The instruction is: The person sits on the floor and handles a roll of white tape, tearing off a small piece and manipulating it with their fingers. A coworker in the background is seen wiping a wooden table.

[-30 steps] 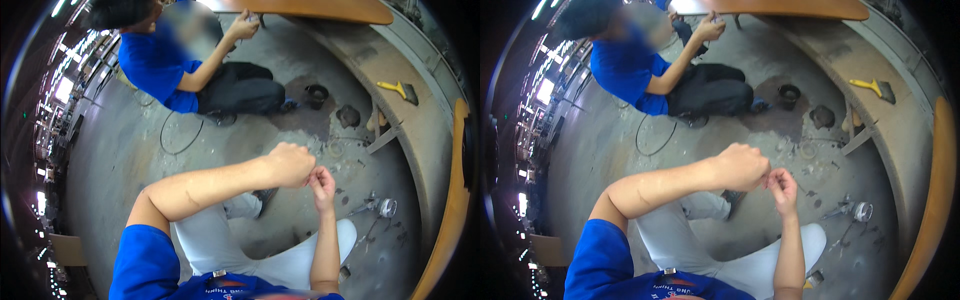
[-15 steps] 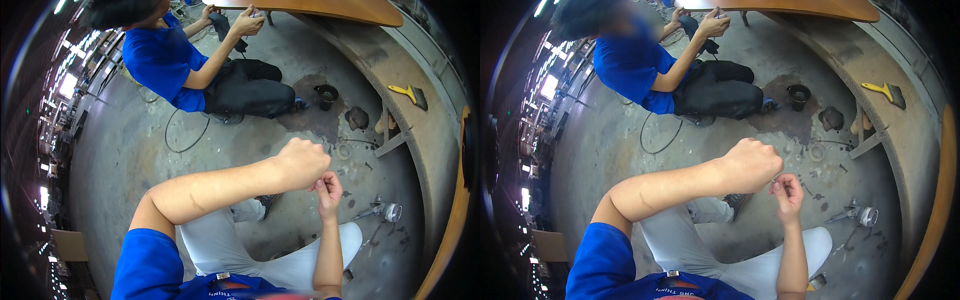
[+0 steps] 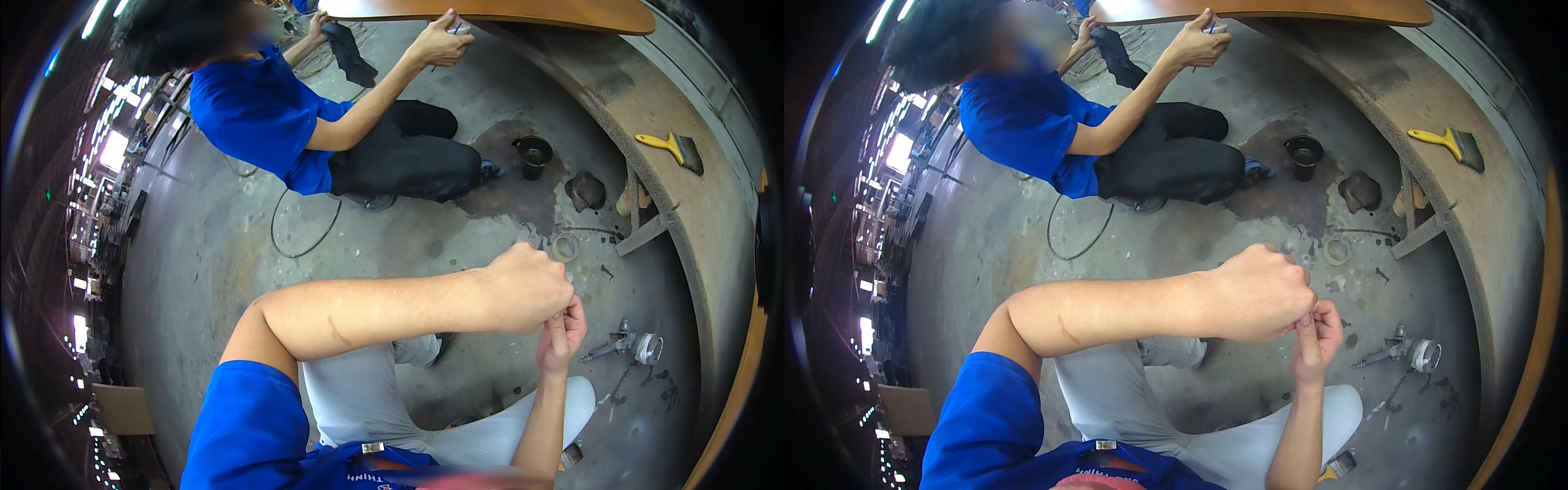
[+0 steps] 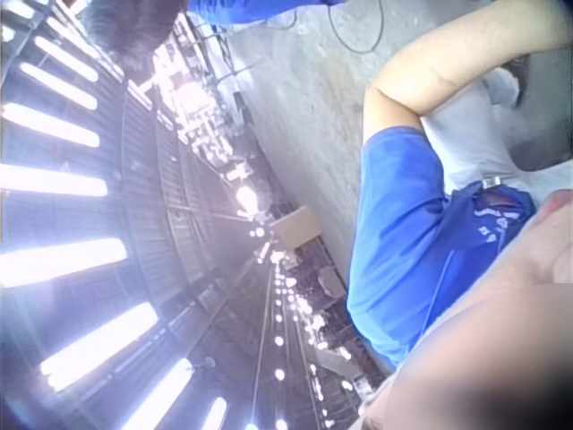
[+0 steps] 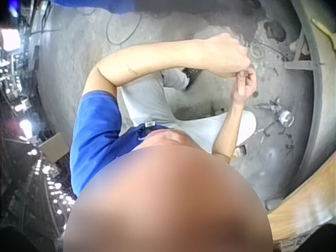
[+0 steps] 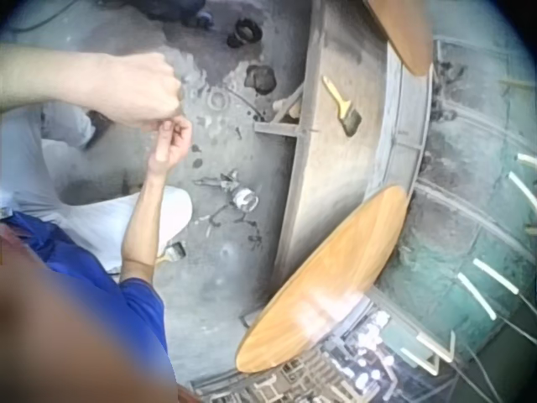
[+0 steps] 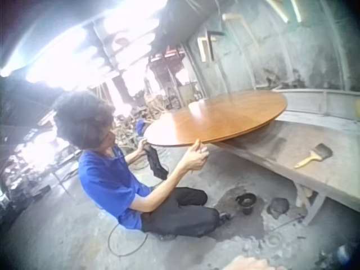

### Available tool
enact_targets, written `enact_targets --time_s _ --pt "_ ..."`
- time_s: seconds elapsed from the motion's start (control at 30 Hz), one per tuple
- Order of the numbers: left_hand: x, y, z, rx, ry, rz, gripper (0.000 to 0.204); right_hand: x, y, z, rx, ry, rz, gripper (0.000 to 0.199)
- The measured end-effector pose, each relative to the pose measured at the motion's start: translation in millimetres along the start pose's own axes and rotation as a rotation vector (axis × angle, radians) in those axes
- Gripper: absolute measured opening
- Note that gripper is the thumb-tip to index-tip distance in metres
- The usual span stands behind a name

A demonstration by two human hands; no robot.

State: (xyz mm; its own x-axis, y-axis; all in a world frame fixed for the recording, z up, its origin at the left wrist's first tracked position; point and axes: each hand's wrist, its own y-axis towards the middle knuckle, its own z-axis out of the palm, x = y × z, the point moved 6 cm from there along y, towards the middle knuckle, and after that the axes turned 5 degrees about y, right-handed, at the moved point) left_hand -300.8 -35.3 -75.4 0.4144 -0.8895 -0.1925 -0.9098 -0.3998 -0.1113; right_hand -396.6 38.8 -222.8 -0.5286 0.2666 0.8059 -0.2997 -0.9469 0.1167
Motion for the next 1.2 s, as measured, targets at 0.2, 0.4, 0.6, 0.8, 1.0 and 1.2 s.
enact_targets --time_s 0.2,0.4,0.6,0.8,1.0,1.2 --pt "-8 11 3 0.018 0.072 0.021 0.009 10 1 -10 -0.039 -0.141 -0.064 0.017" --pt "-15 3 3 -0.035 0.066 -0.004 0.007 14 -7 -12 -0.077 -0.142 -0.078 0.016" --pt "-14 -12 -3 -0.002 0.094 -0.071 0.006 4 -14 -1 0.002 -0.079 -0.049 0.016" --pt "-6 -24 1 -0.054 0.119 -0.114 0.011 -6 -14 6 0.029 -0.123 0.058 0.012" --pt "5 -33 6 -0.101 0.100 -0.171 0.015 -16 -10 16 0.078 -0.055 0.096 0.014" --pt "4 -32 3 -0.101 0.088 -0.176 0.015 -14 -8 17 0.086 -0.079 0.098 0.016"
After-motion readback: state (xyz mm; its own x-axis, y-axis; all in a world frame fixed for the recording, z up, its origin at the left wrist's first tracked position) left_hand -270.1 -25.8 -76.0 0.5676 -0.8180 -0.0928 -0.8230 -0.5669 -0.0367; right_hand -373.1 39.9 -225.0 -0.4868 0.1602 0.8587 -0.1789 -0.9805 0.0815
